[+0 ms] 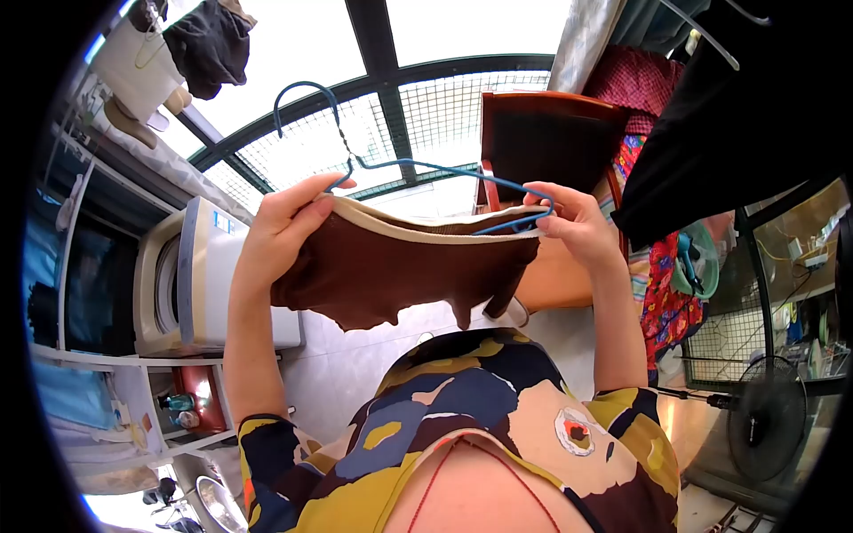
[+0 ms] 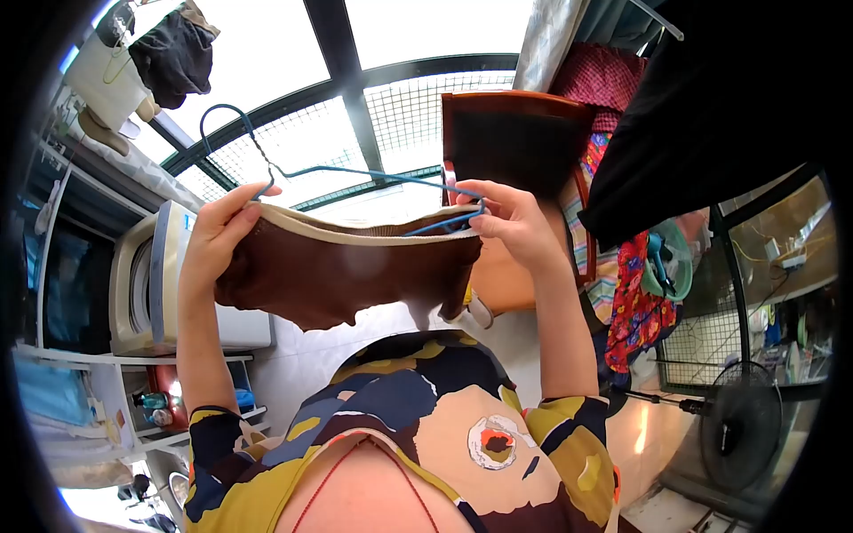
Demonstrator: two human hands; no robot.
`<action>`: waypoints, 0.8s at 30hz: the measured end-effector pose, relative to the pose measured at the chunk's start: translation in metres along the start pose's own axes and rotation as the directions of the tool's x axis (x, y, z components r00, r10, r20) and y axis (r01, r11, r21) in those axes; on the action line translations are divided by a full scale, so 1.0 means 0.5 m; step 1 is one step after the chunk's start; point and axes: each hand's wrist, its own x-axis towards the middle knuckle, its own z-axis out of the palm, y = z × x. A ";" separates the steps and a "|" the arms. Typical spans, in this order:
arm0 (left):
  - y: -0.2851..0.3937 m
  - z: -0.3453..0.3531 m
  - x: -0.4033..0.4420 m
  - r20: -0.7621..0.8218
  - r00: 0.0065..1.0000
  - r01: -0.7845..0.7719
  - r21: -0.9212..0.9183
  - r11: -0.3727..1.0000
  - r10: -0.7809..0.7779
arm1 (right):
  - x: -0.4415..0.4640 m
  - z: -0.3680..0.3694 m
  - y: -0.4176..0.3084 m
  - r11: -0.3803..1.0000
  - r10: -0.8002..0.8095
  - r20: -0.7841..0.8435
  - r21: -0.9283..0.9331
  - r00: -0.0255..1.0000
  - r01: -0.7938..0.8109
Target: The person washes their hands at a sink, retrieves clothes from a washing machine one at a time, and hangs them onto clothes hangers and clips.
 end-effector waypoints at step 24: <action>0.012 -0.021 0.002 -0.275 0.909 -0.255 0.230 0.939 0.314 | 0.086 0.087 -0.160 0.617 -0.427 0.222 -0.638 0.877 0.462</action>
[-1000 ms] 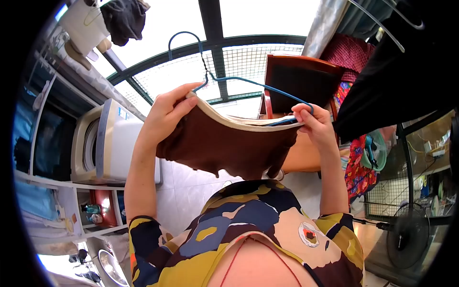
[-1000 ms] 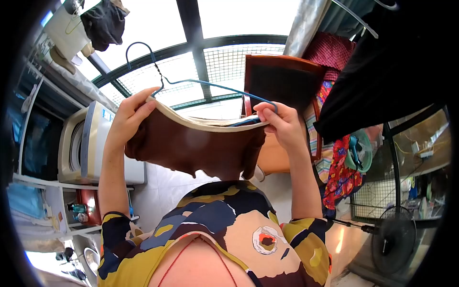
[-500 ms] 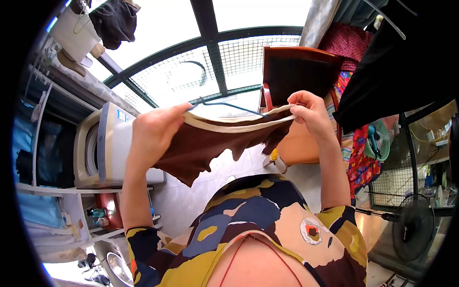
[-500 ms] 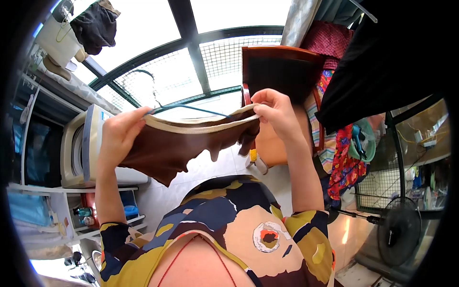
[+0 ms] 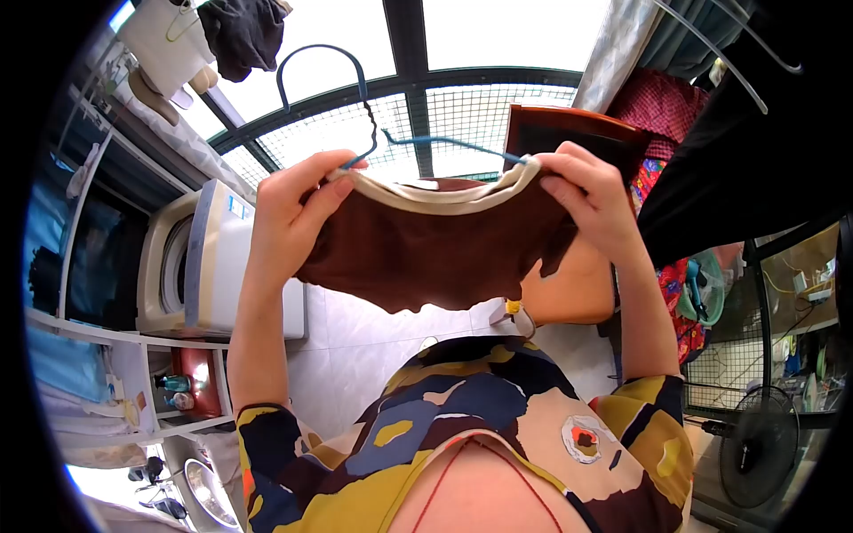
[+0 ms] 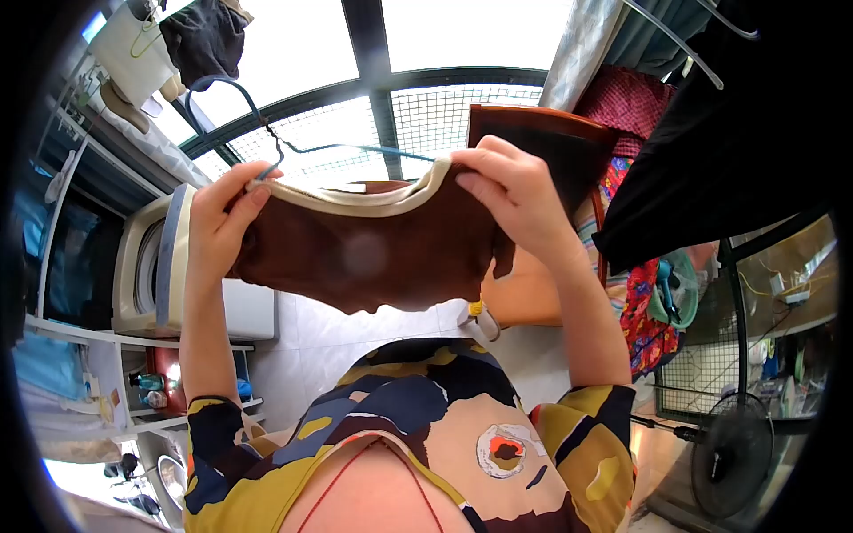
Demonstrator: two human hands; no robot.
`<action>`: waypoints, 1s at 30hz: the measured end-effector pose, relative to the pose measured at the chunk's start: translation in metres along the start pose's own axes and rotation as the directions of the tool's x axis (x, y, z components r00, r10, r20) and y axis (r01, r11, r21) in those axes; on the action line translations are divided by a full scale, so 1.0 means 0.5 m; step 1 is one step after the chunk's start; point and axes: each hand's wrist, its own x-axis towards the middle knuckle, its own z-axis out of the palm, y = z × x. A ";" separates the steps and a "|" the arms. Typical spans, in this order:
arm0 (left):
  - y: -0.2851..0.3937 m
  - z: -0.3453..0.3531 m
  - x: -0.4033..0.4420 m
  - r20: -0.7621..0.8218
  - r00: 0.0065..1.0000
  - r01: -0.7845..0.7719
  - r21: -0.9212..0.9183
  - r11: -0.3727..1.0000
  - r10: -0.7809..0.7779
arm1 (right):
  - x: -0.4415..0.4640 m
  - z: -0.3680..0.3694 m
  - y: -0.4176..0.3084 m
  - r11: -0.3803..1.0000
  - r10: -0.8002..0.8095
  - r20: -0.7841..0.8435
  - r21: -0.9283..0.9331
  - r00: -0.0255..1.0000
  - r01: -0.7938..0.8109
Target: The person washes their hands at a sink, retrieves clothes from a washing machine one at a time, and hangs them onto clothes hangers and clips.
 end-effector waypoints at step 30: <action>-0.110 0.068 0.367 -0.320 0.831 -0.406 0.211 0.889 0.455 | -0.034 -0.309 -0.085 0.992 0.057 -0.786 -0.024 0.615 -0.123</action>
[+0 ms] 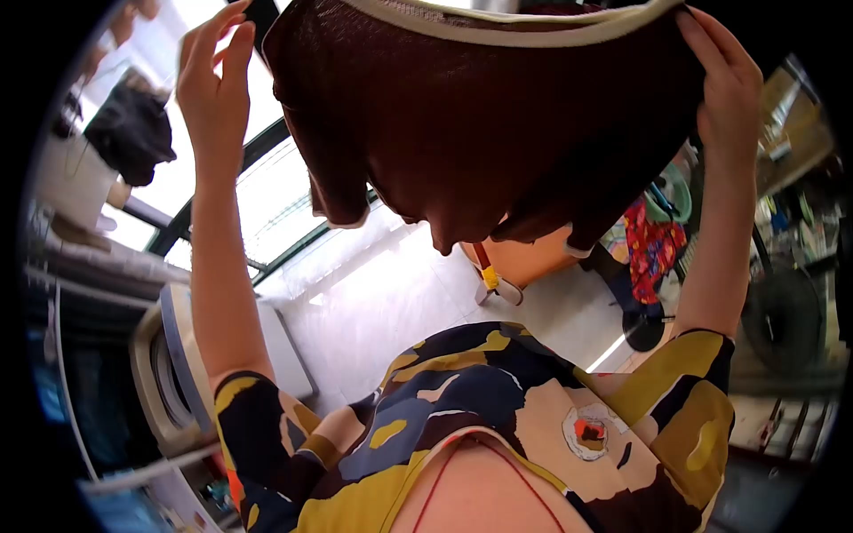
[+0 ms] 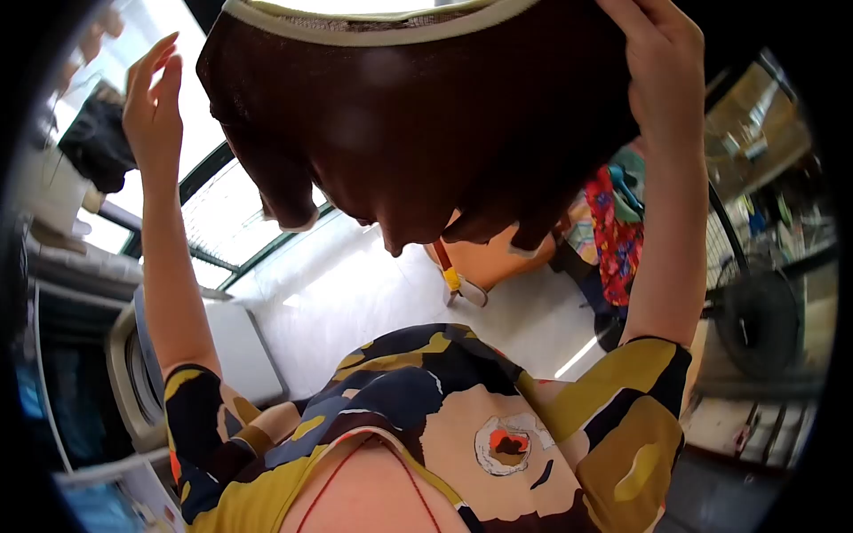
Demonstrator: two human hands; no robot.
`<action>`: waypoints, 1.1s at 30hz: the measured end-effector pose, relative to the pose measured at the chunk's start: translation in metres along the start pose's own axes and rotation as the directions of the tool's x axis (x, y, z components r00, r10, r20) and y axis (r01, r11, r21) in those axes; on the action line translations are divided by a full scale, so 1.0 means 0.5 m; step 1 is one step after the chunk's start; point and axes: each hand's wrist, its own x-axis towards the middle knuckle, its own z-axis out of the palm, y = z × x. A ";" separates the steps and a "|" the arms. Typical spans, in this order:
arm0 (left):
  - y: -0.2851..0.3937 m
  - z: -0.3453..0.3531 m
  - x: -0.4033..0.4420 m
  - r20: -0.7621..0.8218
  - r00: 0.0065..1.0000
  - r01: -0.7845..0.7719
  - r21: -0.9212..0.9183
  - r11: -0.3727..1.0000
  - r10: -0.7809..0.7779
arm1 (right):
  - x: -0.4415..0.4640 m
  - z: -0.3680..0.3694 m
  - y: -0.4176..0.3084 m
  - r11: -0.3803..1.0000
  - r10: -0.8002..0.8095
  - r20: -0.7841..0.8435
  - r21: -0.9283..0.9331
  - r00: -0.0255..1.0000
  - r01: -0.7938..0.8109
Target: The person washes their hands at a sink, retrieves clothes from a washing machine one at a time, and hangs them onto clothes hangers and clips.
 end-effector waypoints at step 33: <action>0.192 0.379 -0.565 0.873 -0.061 0.424 -0.416 0.804 0.484 | -0.174 -0.345 -0.138 0.678 0.120 -0.156 -0.709 0.980 -0.196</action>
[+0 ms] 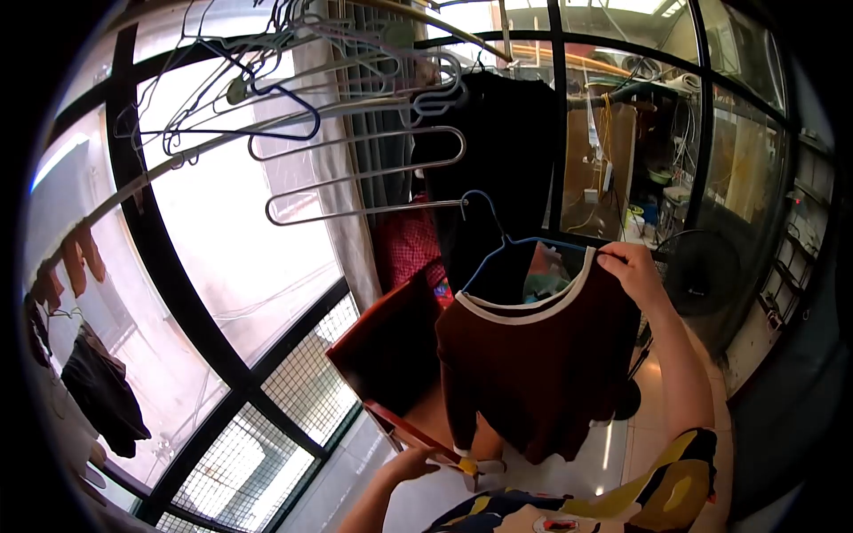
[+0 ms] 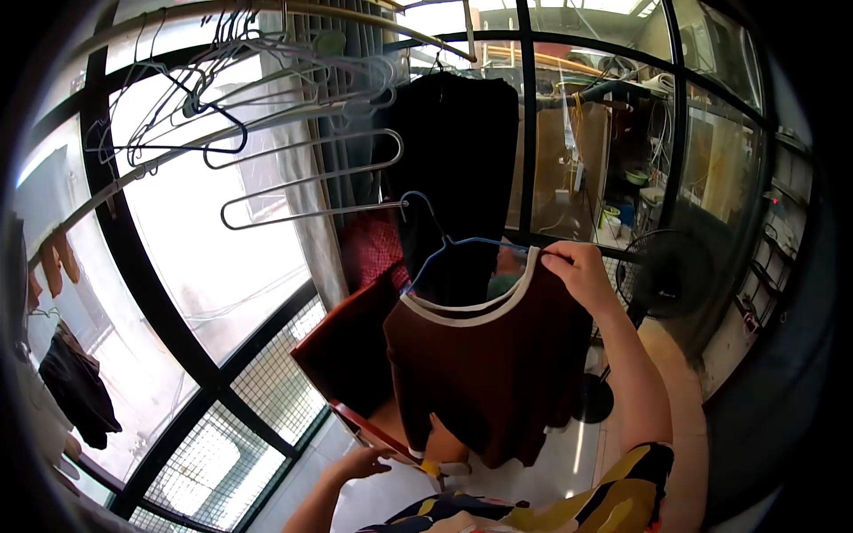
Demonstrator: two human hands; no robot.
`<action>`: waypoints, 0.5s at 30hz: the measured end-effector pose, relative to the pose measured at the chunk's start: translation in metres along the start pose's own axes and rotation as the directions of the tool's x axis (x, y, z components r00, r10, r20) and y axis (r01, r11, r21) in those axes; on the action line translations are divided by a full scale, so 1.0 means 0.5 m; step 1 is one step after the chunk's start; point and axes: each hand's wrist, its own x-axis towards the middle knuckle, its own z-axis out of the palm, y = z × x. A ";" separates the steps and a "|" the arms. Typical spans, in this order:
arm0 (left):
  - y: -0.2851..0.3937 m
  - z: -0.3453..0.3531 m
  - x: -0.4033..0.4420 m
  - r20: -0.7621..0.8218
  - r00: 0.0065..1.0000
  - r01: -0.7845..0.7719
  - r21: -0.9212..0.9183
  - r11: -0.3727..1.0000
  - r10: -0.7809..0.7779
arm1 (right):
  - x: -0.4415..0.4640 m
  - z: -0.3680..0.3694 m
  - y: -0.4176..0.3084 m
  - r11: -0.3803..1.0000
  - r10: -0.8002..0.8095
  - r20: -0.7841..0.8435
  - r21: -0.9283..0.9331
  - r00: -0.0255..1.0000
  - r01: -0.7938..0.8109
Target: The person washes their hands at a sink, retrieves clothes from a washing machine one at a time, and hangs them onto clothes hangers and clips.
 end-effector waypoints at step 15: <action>-0.089 -0.035 0.130 -0.183 0.975 0.097 -0.180 0.979 -0.130 | 0.395 -0.053 0.143 0.996 -0.042 -0.293 0.063 0.955 0.063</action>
